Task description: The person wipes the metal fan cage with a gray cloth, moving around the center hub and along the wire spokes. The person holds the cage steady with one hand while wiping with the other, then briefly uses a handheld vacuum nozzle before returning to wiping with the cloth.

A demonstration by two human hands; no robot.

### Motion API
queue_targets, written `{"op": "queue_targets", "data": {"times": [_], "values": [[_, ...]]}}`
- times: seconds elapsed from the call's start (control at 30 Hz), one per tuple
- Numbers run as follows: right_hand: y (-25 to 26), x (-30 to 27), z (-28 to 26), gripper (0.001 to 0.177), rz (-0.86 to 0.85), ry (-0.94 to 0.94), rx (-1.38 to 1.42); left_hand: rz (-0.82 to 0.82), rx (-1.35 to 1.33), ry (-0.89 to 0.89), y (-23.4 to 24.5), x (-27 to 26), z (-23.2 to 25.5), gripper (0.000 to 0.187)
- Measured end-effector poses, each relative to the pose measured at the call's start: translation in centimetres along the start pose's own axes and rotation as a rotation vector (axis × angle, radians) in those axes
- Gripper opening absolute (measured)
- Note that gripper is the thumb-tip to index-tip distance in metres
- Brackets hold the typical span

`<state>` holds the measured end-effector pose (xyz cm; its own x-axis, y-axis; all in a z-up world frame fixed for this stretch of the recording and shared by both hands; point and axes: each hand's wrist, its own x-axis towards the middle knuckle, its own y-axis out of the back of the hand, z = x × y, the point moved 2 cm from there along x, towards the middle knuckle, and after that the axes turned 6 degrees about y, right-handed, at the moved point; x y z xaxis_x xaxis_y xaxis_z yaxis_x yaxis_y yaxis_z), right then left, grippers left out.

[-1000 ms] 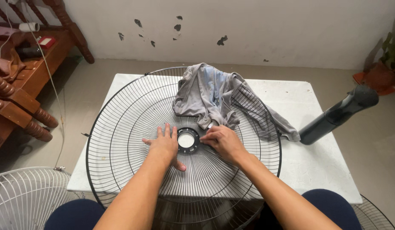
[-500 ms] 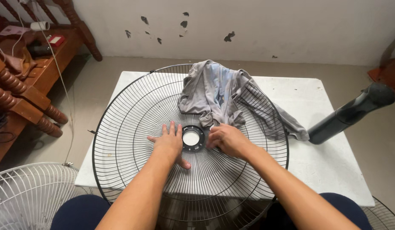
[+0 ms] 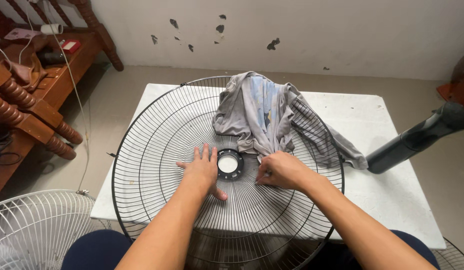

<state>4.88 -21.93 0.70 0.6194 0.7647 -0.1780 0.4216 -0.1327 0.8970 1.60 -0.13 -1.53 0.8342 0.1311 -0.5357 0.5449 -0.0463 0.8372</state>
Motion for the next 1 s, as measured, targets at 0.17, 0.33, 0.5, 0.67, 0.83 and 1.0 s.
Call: {"op": "queue_targets", "data": {"times": [0.17,0.33,0.5,0.67,0.83,1.0], "values": [[-1.4,0.8,-1.1,0.013,0.303,0.138,-0.03,-0.014,0.009,-0.002,0.1,0.3,0.1,0.16],[-1.8,0.4,-1.0,0.015,0.333,0.1,0.016,0.004,0.001,-0.005,-0.1,0.3,-0.1,0.161],[1.5,-2.1,0.8,0.012,-0.128,-0.299,0.062,-0.003,-0.013,-0.02,0.0,-0.2,-0.3,0.16],[3.6,-3.0,0.2,0.015,-0.121,-0.374,0.064,0.034,-0.021,-0.05,-0.3,-0.3,-0.7,0.161],[7.1,0.4,0.9,0.031,0.222,-0.383,0.021,0.073,0.006,-0.096,-0.3,-0.2,-0.7,0.162],[10.7,8.9,9.4,0.055,0.706,-0.203,-0.203,0.109,0.04,-0.13,0.0,0.0,-0.9,0.162]]}}
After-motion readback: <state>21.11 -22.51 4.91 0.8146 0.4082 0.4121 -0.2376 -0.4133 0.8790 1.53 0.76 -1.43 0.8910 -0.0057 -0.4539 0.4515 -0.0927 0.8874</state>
